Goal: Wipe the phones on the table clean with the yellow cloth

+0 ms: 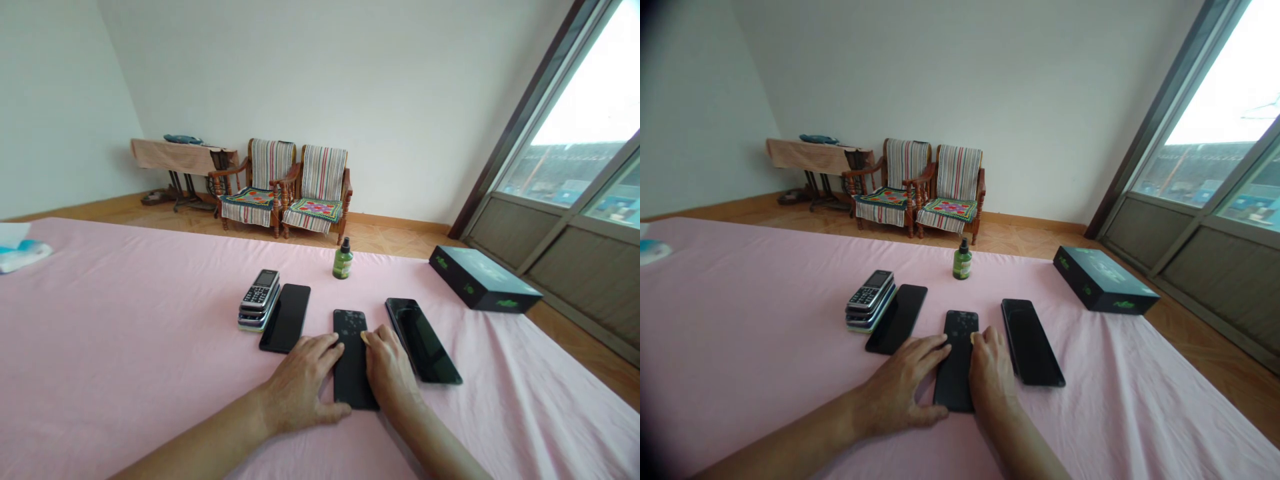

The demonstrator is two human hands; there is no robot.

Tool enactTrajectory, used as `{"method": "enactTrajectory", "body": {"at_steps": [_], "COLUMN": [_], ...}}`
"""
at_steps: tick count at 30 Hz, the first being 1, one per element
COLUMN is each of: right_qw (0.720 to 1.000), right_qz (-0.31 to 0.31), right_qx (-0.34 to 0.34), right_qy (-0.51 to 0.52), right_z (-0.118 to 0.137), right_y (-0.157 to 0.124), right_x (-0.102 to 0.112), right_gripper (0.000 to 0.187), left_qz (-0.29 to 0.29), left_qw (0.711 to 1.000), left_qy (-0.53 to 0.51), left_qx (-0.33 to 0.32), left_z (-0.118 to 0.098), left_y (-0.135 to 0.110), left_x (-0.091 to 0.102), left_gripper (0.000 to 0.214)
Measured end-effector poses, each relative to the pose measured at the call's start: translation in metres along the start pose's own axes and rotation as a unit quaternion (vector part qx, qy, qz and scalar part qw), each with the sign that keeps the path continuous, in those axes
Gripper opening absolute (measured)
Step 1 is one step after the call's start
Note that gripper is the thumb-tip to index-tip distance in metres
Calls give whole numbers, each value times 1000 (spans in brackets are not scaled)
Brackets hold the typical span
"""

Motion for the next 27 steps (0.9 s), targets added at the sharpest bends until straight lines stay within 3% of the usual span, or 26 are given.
{"method": "enactTrajectory", "body": {"at_steps": [15,27], "right_qw": [999,990], "right_qz": [35,-51], "right_qx": [30,118], "right_qy": [11,54], "right_z": [3,8], "right_y": [-32,-64], "right_x": [5,20], "right_gripper": [37,35], "left_qz": [3,9], "left_qw": [1000,1000], "left_qy": [-8,1], "left_qx": [4,9], "left_z": [-1,-2], "left_y": [2,1], "left_x": [2,3], "left_gripper": [83,82]}}
Point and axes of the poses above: each hand's wrist, its own y-axis towards the middle knuckle, its own x-axis out of the back of the hand, z = x × y, the point moved 6 cm from there along y, towards the middle knuckle, and after that the axes turned 5 degrees about -z, right-handed, at the moved point
